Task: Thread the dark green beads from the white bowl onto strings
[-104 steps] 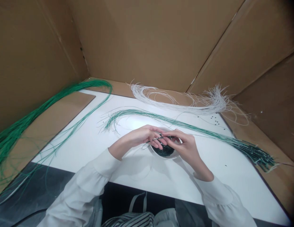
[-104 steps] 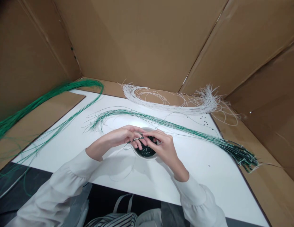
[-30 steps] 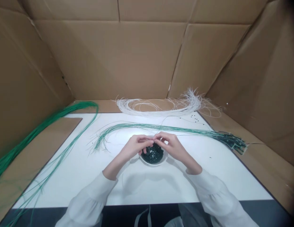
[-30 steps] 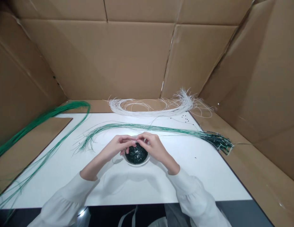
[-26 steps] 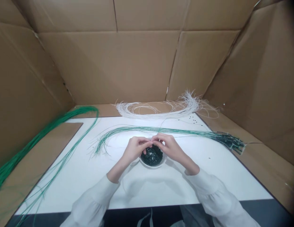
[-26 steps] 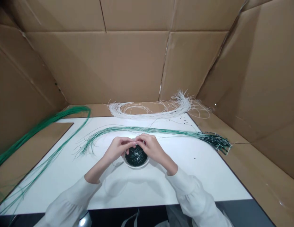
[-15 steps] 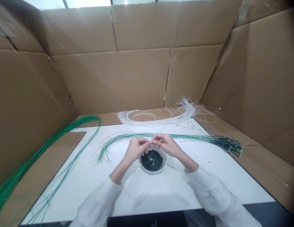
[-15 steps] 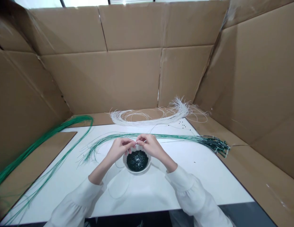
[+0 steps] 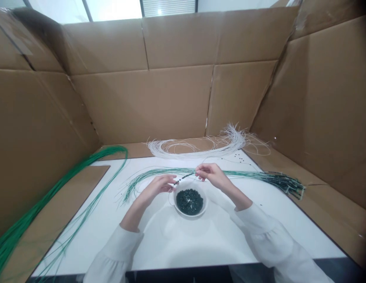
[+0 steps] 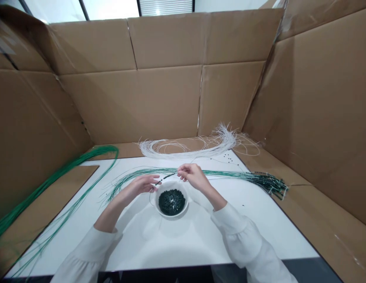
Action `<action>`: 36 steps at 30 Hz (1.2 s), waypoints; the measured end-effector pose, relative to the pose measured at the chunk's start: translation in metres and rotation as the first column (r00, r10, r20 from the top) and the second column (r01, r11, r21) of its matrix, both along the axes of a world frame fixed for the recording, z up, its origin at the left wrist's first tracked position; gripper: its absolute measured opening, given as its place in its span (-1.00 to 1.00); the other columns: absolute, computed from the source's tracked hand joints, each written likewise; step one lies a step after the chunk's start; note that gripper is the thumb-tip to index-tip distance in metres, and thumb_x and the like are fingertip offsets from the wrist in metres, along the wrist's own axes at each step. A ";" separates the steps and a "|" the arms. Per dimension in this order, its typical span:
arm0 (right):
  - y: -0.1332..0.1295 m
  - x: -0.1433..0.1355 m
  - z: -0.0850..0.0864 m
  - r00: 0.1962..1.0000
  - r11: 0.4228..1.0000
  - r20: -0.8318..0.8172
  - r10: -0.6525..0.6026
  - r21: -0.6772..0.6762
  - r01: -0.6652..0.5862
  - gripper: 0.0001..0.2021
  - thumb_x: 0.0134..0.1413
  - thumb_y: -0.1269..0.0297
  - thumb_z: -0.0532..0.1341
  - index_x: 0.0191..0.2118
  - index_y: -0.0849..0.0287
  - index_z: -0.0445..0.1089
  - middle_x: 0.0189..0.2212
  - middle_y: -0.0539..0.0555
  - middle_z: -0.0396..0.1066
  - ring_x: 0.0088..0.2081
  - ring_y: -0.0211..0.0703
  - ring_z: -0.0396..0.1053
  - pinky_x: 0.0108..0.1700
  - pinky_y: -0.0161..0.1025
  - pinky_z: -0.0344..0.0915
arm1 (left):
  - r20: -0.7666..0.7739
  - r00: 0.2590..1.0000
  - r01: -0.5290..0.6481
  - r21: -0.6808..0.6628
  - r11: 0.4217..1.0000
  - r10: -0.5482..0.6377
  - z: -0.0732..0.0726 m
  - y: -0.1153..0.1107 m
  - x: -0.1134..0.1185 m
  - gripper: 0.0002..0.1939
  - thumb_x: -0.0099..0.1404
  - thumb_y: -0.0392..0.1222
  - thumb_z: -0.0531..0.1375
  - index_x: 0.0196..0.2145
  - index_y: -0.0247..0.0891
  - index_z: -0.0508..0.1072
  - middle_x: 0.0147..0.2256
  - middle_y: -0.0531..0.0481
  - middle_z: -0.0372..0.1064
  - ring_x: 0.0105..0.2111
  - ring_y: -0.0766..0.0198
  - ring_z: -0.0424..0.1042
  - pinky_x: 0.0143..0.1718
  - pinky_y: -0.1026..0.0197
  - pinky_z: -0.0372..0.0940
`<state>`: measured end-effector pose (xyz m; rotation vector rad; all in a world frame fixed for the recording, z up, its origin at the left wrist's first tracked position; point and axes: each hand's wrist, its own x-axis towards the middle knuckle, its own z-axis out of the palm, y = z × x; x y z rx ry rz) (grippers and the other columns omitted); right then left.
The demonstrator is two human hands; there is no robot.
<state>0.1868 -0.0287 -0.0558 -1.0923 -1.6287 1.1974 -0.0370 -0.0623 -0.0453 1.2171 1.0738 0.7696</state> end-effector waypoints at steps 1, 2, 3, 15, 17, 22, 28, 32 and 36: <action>0.001 0.003 0.001 1.000 1.000 -0.001 -0.014 -0.001 0.014 -0.80 -0.23 0.23 0.20 -0.47 0.29 0.32 -0.56 0.06 0.37 -0.55 -0.28 0.27 -0.49 -0.33 0.22 | -0.006 0.999 0.052 -0.030 0.998 -0.053 0.000 -0.004 -0.006 -0.61 0.09 -0.10 0.17 -0.14 -0.35 0.39 -0.24 -0.15 0.41 -0.36 0.30 0.37 -0.20 0.22 0.22; 0.002 0.005 0.003 1.000 1.000 0.002 -0.025 0.001 0.025 -0.79 -0.24 0.23 0.20 -0.47 0.29 0.33 -0.56 0.06 0.37 -0.55 -0.28 0.27 -0.49 -0.33 0.21 | 0.011 0.995 0.097 -0.024 0.995 -0.097 0.001 -0.009 -0.010 -0.64 0.09 -0.13 0.18 -0.16 -0.36 0.40 -0.31 -0.12 0.42 -0.39 0.34 0.35 -0.22 0.24 0.21; 0.003 0.006 0.004 0.999 1.000 0.008 -0.031 0.003 0.031 -0.79 -0.25 0.22 0.20 -0.48 0.29 0.33 -0.56 0.07 0.37 -0.55 -0.28 0.26 -0.49 -0.33 0.21 | 0.018 0.993 0.118 -0.005 0.993 -0.118 0.001 -0.013 -0.013 -0.66 0.09 -0.14 0.18 -0.18 -0.36 0.41 -0.39 -0.07 0.41 -0.41 0.36 0.32 -0.24 0.27 0.20; 0.011 0.009 0.023 0.991 0.989 0.098 -0.089 0.129 0.076 -0.80 -0.22 0.22 0.18 -0.50 0.29 0.35 -0.61 0.02 0.33 -0.60 -0.32 0.18 -0.54 -0.35 0.12 | -0.192 0.977 -0.068 0.143 0.987 0.095 0.004 -0.010 -0.027 -0.67 0.04 0.01 0.18 -0.41 -0.35 0.47 -0.57 0.07 0.19 -0.62 0.45 0.14 -0.53 0.35 0.14; 0.014 0.015 0.028 0.981 0.977 0.135 -0.139 0.179 0.114 -0.80 -0.22 0.22 0.18 -0.49 0.29 0.37 -0.64 0.01 0.30 -0.60 -0.31 0.18 -0.54 -0.35 0.12 | -0.241 0.962 -0.080 0.192 0.978 0.126 0.014 -0.008 -0.035 -0.65 0.04 0.04 0.16 -0.40 -0.35 0.46 -0.58 0.09 0.16 -0.63 0.46 0.09 -0.57 0.36 0.08; 0.027 0.035 0.046 0.952 0.926 0.135 -0.275 0.303 0.225 -0.79 -0.24 0.20 0.20 -0.49 0.28 0.39 -0.62 0.03 0.32 -0.59 -0.30 0.17 -0.54 -0.34 0.10 | -0.281 0.942 -0.098 0.299 0.949 0.186 0.050 0.005 -0.064 -0.67 0.05 0.01 0.17 -0.39 -0.34 0.47 -0.58 0.07 0.12 -0.59 0.43 0.08 -0.59 0.38 0.04; 0.030 0.054 0.061 0.931 0.879 0.063 -0.359 0.359 0.314 -0.76 -0.25 0.16 0.20 -0.49 0.28 0.40 -0.61 0.04 0.34 -0.60 -0.30 0.16 -0.56 -0.35 0.05 | -0.317 0.926 -0.030 0.482 0.876 0.207 0.084 0.042 -0.075 -0.67 0.06 0.01 0.18 -0.37 -0.34 0.49 -0.59 0.04 0.19 -0.56 0.42 0.12 -0.54 0.37 0.04; 0.028 0.064 0.066 0.914 0.854 0.009 -0.405 0.361 0.375 -0.76 -0.27 0.15 0.22 -0.50 0.27 0.39 -0.63 0.04 0.33 -0.60 -0.28 0.20 -0.58 -0.34 0.05 | -0.374 0.894 0.052 0.632 0.773 0.246 0.097 0.068 -0.060 -0.64 0.06 0.04 0.16 -0.39 -0.35 0.48 -0.49 0.00 0.32 -0.49 0.39 0.19 -0.46 0.37 0.08; 0.032 0.082 0.075 0.880 0.803 -0.053 -0.472 0.386 0.454 -0.77 -0.28 0.18 0.25 -0.49 0.26 0.39 -0.61 0.05 0.35 -0.59 -0.26 0.22 -0.60 -0.34 0.06 | -0.472 0.797 0.113 0.729 0.675 0.377 0.119 0.091 -0.041 -0.61 0.08 0.08 0.12 -0.39 -0.34 0.47 -0.58 0.07 0.26 -0.59 0.44 0.10 -0.55 0.36 -0.01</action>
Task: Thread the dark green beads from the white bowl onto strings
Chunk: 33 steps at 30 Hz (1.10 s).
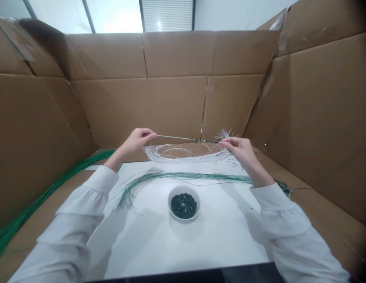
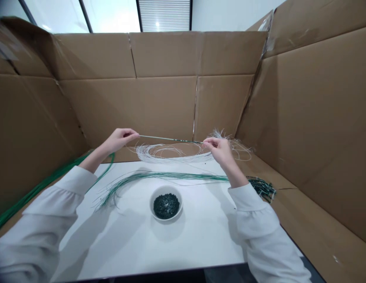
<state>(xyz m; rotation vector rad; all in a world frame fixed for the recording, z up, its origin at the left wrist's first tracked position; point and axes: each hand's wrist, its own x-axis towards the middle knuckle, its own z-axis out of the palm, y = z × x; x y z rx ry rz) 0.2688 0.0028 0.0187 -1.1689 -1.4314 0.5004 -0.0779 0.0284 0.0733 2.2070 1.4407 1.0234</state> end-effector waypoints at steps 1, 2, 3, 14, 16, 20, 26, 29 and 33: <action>0.001 0.006 0.003 1.000 1.000 -0.010 -0.022 0.012 0.022 -0.78 -0.29 0.19 0.26 -0.48 0.26 0.40 -0.60 0.06 0.36 -0.58 -0.26 0.23 -0.59 -0.34 0.07 | -0.025 1.000 -0.010 0.066 0.998 0.011 0.007 0.005 0.004 -0.62 0.08 0.08 0.12 -0.40 -0.33 0.48 -0.58 0.08 0.25 -0.59 0.44 0.09 -0.55 0.36 -0.02; 0.002 0.013 0.007 0.999 0.999 -0.020 -0.044 0.022 0.044 -0.78 -0.29 0.20 0.26 -0.47 0.25 0.41 -0.58 0.07 0.37 -0.58 -0.26 0.23 -0.59 -0.34 0.08 | -0.035 0.999 -0.007 0.129 0.992 0.012 0.015 0.010 0.008 -0.63 0.07 0.07 0.13 -0.41 -0.33 0.48 -0.57 0.08 0.25 -0.58 0.44 0.09 -0.53 0.36 -0.01; 0.002 0.020 0.011 0.997 0.998 -0.030 -0.066 0.023 0.066 -0.79 -0.28 0.22 0.26 -0.46 0.25 0.41 -0.56 0.08 0.38 -0.58 -0.26 0.24 -0.59 -0.34 0.09 | -0.045 0.999 0.007 0.179 0.984 0.001 0.022 0.015 0.011 -0.64 0.09 0.05 0.12 -0.39 -0.32 0.48 -0.56 0.07 0.26 -0.56 0.45 0.09 -0.51 0.36 -0.01; -0.007 0.071 0.009 0.969 0.980 -0.156 -0.189 -0.083 0.178 -0.87 -0.29 0.34 0.29 -0.49 0.27 0.42 -0.55 0.15 0.40 -0.56 -0.26 0.24 -0.62 -0.35 0.05 | -0.236 0.970 -0.027 0.108 0.994 0.052 0.073 0.035 -0.020 -0.57 0.04 0.05 0.18 -0.30 -0.39 0.50 -0.37 0.01 0.42 -0.36 0.38 0.27 -0.28 0.33 0.10; -0.005 0.068 -0.001 0.973 0.981 -0.147 -0.180 -0.095 0.167 -0.85 -0.31 0.31 0.29 -0.50 0.26 0.41 -0.55 0.12 0.39 -0.55 -0.25 0.25 -0.60 -0.35 0.07 | -0.295 0.952 -0.057 0.069 0.996 0.075 0.070 0.031 -0.051 -0.49 0.05 0.08 0.15 -0.24 -0.46 0.46 -0.29 0.02 0.42 -0.26 0.34 0.29 -0.16 0.27 0.07; 0.003 0.050 -0.021 0.988 0.988 -0.107 -0.114 -0.120 0.101 -0.79 -0.33 0.22 0.29 -0.48 0.25 0.41 -0.57 0.08 0.38 -0.59 -0.28 0.20 -0.61 -0.36 0.06 | -0.321 0.917 -0.259 -0.027 0.965 0.237 0.046 0.022 -0.139 -0.36 -0.05 0.20 0.14 -0.23 -0.46 0.46 -0.27 0.05 0.44 -0.24 0.34 0.30 -0.07 0.22 0.08; 0.004 -0.006 -0.042 0.997 0.979 0.012 0.079 -0.189 -0.075 -0.74 -0.31 0.17 0.24 -0.48 0.29 0.41 -0.63 0.05 0.34 -0.64 -0.33 0.11 -0.60 -0.36 0.03 | -0.475 0.863 -0.400 -0.440 0.804 0.170 -0.012 0.002 -0.239 -0.26 -0.27 0.39 0.13 -0.33 -0.31 0.49 -0.36 0.20 0.48 -0.26 0.34 0.33 -0.13 0.32 0.16; -0.001 -0.035 -0.053 0.979 0.953 0.048 0.198 -0.243 -0.181 -0.76 -0.26 0.18 0.20 -0.47 0.29 0.40 -0.59 0.09 0.39 -0.59 -0.27 0.19 -0.56 -0.34 0.08 | -0.537 0.823 -0.403 -0.320 0.858 0.186 -0.028 -0.007 -0.212 -0.16 -0.30 0.40 0.15 -0.20 -0.33 0.44 -0.17 0.06 0.43 -0.14 0.21 0.29 -0.10 0.27 0.15; -0.007 -0.065 -0.066 0.951 0.921 0.085 0.298 -0.285 -0.264 -0.77 -0.19 0.19 0.18 -0.45 0.28 0.40 -0.56 0.09 0.39 -0.50 -0.21 0.26 -0.47 -0.32 0.13 | -0.343 0.938 -0.135 -0.237 0.962 0.047 -0.041 -0.026 -0.090 -0.32 0.03 0.25 0.08 0.00 -0.23 0.30 0.04 -0.02 0.23 -0.04 0.16 0.25 -0.08 0.26 0.18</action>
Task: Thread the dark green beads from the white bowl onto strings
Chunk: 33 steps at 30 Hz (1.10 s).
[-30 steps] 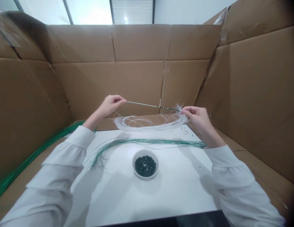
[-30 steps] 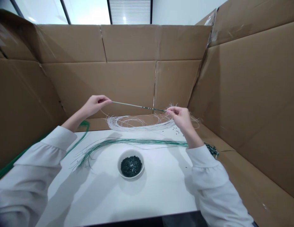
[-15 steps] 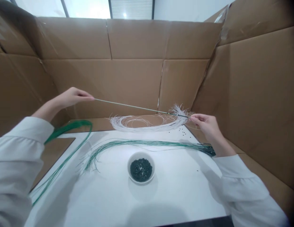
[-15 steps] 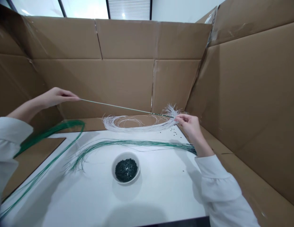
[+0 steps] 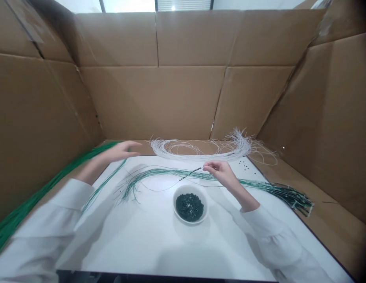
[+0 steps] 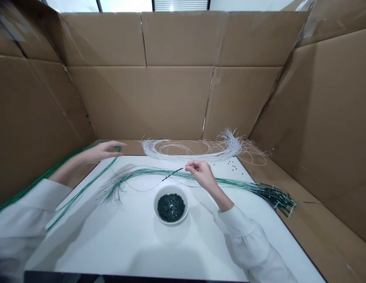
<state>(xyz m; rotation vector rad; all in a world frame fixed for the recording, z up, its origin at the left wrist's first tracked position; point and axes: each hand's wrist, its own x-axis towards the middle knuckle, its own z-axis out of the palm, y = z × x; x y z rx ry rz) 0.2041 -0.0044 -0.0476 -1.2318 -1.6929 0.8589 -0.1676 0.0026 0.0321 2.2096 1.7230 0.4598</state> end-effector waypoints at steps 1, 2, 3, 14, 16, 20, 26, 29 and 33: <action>-0.002 -0.006 -0.002 1.000 1.000 0.007 0.013 -0.002 -0.013 -0.78 -0.19 0.19 0.18 -0.46 0.27 0.41 -0.56 0.08 0.39 -0.49 -0.21 0.27 -0.45 -0.32 0.14 | 0.062 0.995 0.081 0.019 0.997 -0.082 -0.005 -0.005 0.036 -0.40 0.08 0.20 0.06 -0.01 -0.18 0.31 0.04 0.00 0.24 -0.02 0.17 0.25 -0.07 0.27 0.18; -0.003 -0.010 -0.004 1.000 1.000 0.014 0.020 -0.002 -0.020 -0.79 -0.18 0.20 0.18 -0.46 0.27 0.41 -0.56 0.08 0.39 -0.48 -0.20 0.27 -0.43 -0.31 0.15 | 0.134 0.981 0.140 0.036 0.990 -0.143 -0.012 -0.010 0.071 -0.45 0.11 0.16 0.06 -0.01 -0.16 0.31 0.03 0.00 0.26 -0.01 0.17 0.25 -0.06 0.26 0.17; -0.004 -0.014 -0.005 1.000 1.000 0.016 0.024 0.001 -0.024 -0.79 -0.17 0.21 0.18 -0.46 0.27 0.41 -0.55 0.07 0.39 -0.47 -0.20 0.28 -0.41 -0.30 0.16 | 0.195 0.959 0.203 0.038 0.978 -0.207 -0.021 -0.014 0.102 -0.46 0.11 0.14 0.08 -0.01 -0.15 0.31 0.02 -0.01 0.26 0.00 0.17 0.25 -0.05 0.25 0.17; -0.009 -0.016 -0.017 0.999 0.999 -0.009 0.052 -0.002 -0.052 -0.80 -0.09 0.19 0.14 -0.44 0.24 0.36 -0.49 0.07 0.40 -0.44 -0.21 0.31 -0.43 -0.33 0.21 | 0.510 0.829 0.302 -0.062 0.951 -0.230 -0.078 -0.006 0.189 -0.69 0.13 -0.08 0.09 -0.39 -0.37 0.51 -0.59 -0.05 0.42 -0.52 0.28 0.42 -0.43 0.32 0.24; -0.009 -0.016 -0.019 0.999 0.999 -0.012 0.042 -0.032 -0.043 -0.82 -0.11 0.22 0.13 -0.45 0.24 0.36 -0.50 0.07 0.39 -0.47 -0.23 0.29 -0.51 -0.36 0.18 | 0.503 0.834 0.307 -0.080 0.948 -0.227 -0.078 -0.005 0.187 -0.70 0.12 -0.09 0.09 -0.40 -0.37 0.51 -0.58 -0.05 0.42 -0.52 0.28 0.42 -0.43 0.33 0.24; -0.009 -0.017 -0.021 0.998 0.994 -0.048 0.050 -0.098 -0.054 -0.82 -0.14 0.23 0.13 -0.46 0.25 0.35 -0.52 0.07 0.38 -0.50 -0.23 0.28 -0.59 -0.39 0.17 | 0.486 0.844 0.311 -0.100 0.945 -0.226 -0.081 -0.005 0.187 -0.70 0.11 -0.08 0.08 -0.45 -0.37 0.50 -0.56 -0.05 0.42 -0.51 0.27 0.42 -0.44 0.33 0.23; -0.011 -0.015 -0.020 0.996 0.988 -0.083 0.039 -0.144 -0.051 -0.79 -0.17 0.21 0.13 -0.45 0.26 0.35 -0.52 0.09 0.39 -0.49 -0.21 0.30 -0.61 -0.38 0.19 | 0.488 0.846 0.320 -0.146 0.936 -0.214 -0.080 -0.004 0.190 -0.68 0.09 -0.04 0.09 -0.51 -0.37 0.46 -0.57 -0.04 0.38 -0.55 0.30 0.37 -0.47 0.33 0.21; -0.009 -0.010 -0.020 0.993 0.990 -0.121 -0.011 -0.141 -0.006 -0.78 -0.19 0.19 0.14 -0.45 0.26 0.35 -0.52 0.09 0.38 -0.51 -0.23 0.30 -0.62 -0.39 0.19 | 0.561 0.807 0.350 -0.201 0.915 -0.185 -0.076 -0.005 0.188 -0.63 0.11 0.01 0.07 -0.45 -0.38 0.45 -0.47 -0.08 0.40 -0.51 0.32 0.35 -0.43 0.31 0.22; -0.006 -0.002 -0.021 0.974 0.986 -0.210 -0.083 -0.157 0.051 -0.76 -0.25 0.17 0.19 -0.45 0.26 0.34 -0.54 0.09 0.39 -0.56 -0.27 0.27 -0.65 -0.40 0.16 | 0.687 0.726 0.426 -0.412 0.806 -0.032 -0.070 -0.006 0.175 -0.56 0.11 0.03 0.06 -0.17 -0.35 0.37 -0.26 -0.13 0.39 -0.46 0.35 0.35 -0.39 0.29 0.23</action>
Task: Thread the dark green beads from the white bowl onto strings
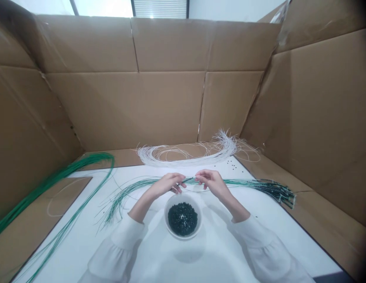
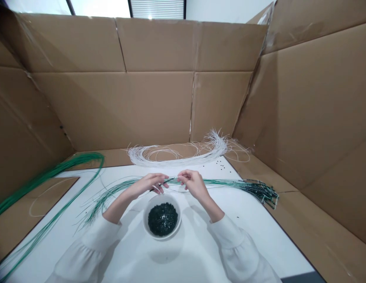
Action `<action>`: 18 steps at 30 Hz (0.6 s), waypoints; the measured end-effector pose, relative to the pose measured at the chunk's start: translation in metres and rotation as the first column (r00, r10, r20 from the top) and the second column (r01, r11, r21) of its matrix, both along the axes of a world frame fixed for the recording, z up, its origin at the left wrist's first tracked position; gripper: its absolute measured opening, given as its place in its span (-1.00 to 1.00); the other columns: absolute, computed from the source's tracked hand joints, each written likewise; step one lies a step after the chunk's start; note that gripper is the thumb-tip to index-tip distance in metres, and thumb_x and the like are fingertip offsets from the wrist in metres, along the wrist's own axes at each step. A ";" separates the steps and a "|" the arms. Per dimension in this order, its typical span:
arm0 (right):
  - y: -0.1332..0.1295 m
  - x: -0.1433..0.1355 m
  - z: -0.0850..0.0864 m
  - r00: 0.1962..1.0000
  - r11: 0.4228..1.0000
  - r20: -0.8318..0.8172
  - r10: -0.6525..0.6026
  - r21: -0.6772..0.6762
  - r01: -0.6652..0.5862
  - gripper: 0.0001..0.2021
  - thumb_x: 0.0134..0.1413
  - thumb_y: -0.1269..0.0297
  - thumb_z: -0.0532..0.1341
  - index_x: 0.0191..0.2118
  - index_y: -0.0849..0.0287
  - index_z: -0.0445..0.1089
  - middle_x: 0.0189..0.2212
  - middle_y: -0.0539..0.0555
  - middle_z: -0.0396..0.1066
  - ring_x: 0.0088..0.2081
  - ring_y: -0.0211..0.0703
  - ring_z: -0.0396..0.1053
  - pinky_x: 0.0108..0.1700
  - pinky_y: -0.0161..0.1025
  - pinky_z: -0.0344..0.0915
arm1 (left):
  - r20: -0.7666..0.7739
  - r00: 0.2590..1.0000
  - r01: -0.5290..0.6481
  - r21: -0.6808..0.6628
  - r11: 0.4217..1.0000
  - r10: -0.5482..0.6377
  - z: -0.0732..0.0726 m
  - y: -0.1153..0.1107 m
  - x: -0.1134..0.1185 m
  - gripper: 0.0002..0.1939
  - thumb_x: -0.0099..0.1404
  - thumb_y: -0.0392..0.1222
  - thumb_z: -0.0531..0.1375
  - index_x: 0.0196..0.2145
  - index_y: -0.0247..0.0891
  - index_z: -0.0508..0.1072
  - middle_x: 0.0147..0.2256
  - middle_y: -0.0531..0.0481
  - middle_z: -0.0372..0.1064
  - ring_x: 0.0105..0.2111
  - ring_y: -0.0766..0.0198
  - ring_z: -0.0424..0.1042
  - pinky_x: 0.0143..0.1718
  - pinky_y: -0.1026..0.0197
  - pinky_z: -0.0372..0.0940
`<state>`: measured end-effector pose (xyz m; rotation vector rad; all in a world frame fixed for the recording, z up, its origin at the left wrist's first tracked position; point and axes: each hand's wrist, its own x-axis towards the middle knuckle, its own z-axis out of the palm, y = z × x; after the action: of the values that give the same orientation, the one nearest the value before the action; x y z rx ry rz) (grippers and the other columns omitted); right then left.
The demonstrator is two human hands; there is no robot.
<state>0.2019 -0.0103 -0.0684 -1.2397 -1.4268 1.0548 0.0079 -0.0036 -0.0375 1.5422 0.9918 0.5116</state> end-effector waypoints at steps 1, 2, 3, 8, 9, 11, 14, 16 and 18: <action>0.000 0.002 0.000 1.000 1.000 -0.014 -0.008 -0.006 0.007 -0.75 -0.27 0.17 0.20 -0.45 0.27 0.34 -0.55 0.09 0.39 -0.57 -0.27 0.26 -0.65 -0.40 0.16 | -0.006 1.000 0.015 -0.040 0.999 -0.015 0.001 0.000 -0.004 -0.56 0.10 0.00 0.08 -0.15 -0.36 0.36 -0.26 -0.13 0.39 -0.49 0.38 0.32 -0.42 0.31 0.21; 0.000 0.003 0.000 1.000 1.000 -0.020 -0.011 -0.009 0.010 -0.75 -0.27 0.17 0.21 -0.45 0.27 0.35 -0.55 0.10 0.40 -0.57 -0.26 0.26 -0.66 -0.39 0.16 | -0.020 0.999 0.026 -0.034 0.999 -0.027 0.002 0.001 -0.009 -0.57 0.09 -0.01 0.10 -0.16 -0.37 0.37 -0.29 -0.12 0.40 -0.53 0.41 0.27 -0.47 0.34 0.17; -0.001 0.004 0.000 1.000 1.000 -0.022 -0.009 -0.009 0.009 -0.75 -0.27 0.18 0.22 -0.44 0.27 0.36 -0.54 0.10 0.40 -0.56 -0.26 0.27 -0.65 -0.39 0.16 | -0.037 0.999 0.037 0.006 0.999 -0.036 0.002 0.002 -0.012 -0.59 0.09 -0.02 0.11 -0.19 -0.37 0.40 -0.33 -0.10 0.41 -0.56 0.44 0.22 -0.51 0.36 0.12; -0.007 0.003 0.001 0.999 0.998 0.002 0.045 0.038 -0.045 -0.75 -0.19 0.19 0.22 -0.39 0.29 0.40 -0.50 0.13 0.42 -0.49 -0.22 0.31 -0.57 -0.35 0.22 | -0.122 0.992 0.008 0.278 0.960 0.027 -0.003 0.006 -0.018 -0.63 0.09 0.03 0.11 -0.34 -0.35 0.48 -0.46 -0.02 0.39 -0.51 0.39 0.21 -0.51 0.36 0.06; -0.008 0.003 0.001 0.999 0.997 0.006 0.053 0.051 -0.053 -0.74 -0.18 0.19 0.23 -0.37 0.29 0.40 -0.49 0.12 0.41 -0.47 -0.21 0.32 -0.56 -0.35 0.22 | -0.139 0.989 -0.003 0.316 0.949 0.049 -0.004 0.006 -0.017 -0.63 0.09 0.03 0.12 -0.34 -0.35 0.48 -0.47 -0.01 0.39 -0.50 0.37 0.22 -0.49 0.35 0.07; -0.011 0.001 0.001 0.998 0.995 -0.009 0.065 0.073 -0.064 -0.68 -0.21 0.20 0.27 -0.29 0.29 0.40 -0.48 0.10 0.39 -0.46 -0.21 0.32 -0.57 -0.36 0.22 | -0.176 0.981 -0.006 0.399 0.917 0.083 -0.005 0.004 -0.013 -0.68 0.11 -0.02 0.11 -0.36 -0.34 0.48 -0.48 -0.01 0.40 -0.50 0.36 0.24 -0.46 0.34 0.10; -0.015 0.000 0.003 0.995 0.990 -0.050 0.084 0.119 -0.078 -0.63 -0.24 0.22 0.30 -0.22 0.27 0.39 -0.49 0.06 0.36 -0.48 -0.23 0.30 -0.55 -0.36 0.23 | -0.210 0.972 0.030 0.564 0.825 0.109 -0.001 -0.004 -0.006 -0.75 0.17 -0.10 0.07 -0.38 -0.28 0.47 -0.40 0.02 0.43 -0.47 0.36 0.27 -0.42 0.34 0.12; -0.018 0.000 0.006 0.996 0.982 -0.050 0.073 0.178 -0.063 -0.75 -0.21 0.23 0.30 -0.34 0.26 0.43 -0.49 0.06 0.36 -0.50 -0.26 0.29 -0.53 -0.34 0.24 | -0.206 0.968 0.033 0.671 0.741 0.144 0.003 -0.012 -0.002 -0.81 0.18 -0.14 0.08 -0.36 -0.26 0.45 -0.37 0.04 0.42 -0.44 0.36 0.30 -0.40 0.35 0.14; -0.023 0.001 0.009 0.999 0.963 -0.033 0.038 0.269 -0.027 -0.84 -0.16 0.24 0.28 -0.46 0.24 0.44 -0.48 0.07 0.37 -0.49 -0.25 0.30 -0.48 -0.33 0.25 | -0.185 0.967 0.032 0.766 0.642 0.173 0.006 -0.018 0.001 -0.85 0.15 -0.15 0.13 -0.35 -0.25 0.43 -0.38 0.04 0.41 -0.41 0.35 0.31 -0.35 0.34 0.16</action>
<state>0.2025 -0.0330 -0.0595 -0.9988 -1.5095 0.8675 0.0085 -0.0214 -0.0319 2.3886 1.0869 0.8967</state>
